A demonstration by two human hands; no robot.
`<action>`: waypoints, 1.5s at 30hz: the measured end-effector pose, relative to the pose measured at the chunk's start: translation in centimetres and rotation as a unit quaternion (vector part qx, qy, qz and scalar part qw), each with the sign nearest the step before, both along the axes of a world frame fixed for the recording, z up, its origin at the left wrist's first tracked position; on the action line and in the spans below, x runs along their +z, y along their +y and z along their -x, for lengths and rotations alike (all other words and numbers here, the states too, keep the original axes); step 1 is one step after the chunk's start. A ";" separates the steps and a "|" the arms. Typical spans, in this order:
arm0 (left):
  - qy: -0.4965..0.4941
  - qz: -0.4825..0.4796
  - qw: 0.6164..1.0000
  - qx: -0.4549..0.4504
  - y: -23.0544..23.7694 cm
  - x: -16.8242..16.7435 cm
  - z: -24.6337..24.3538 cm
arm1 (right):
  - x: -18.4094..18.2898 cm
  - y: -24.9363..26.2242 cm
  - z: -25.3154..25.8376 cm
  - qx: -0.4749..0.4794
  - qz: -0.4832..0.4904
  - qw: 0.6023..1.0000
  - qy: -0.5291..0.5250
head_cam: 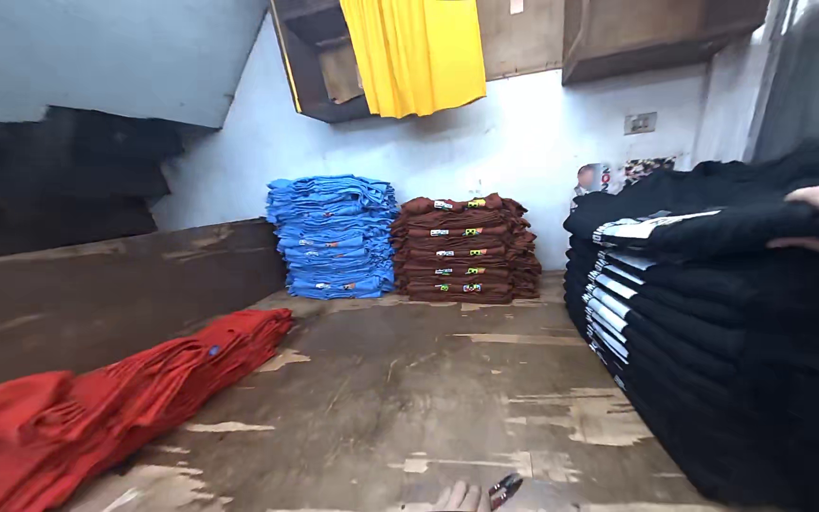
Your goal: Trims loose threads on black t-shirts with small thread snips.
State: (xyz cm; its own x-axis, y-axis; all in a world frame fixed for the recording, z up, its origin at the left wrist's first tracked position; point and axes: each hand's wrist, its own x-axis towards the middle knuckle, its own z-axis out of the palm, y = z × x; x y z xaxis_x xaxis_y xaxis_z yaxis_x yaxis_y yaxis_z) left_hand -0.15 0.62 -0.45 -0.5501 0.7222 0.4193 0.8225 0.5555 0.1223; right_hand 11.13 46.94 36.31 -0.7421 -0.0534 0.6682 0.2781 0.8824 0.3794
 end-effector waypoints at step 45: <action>-0.189 -0.112 0.919 0.326 -16.5 11.1 9.6 | -12.1 -27.9 -5.9 -0.116 0.331 0.777 -0.522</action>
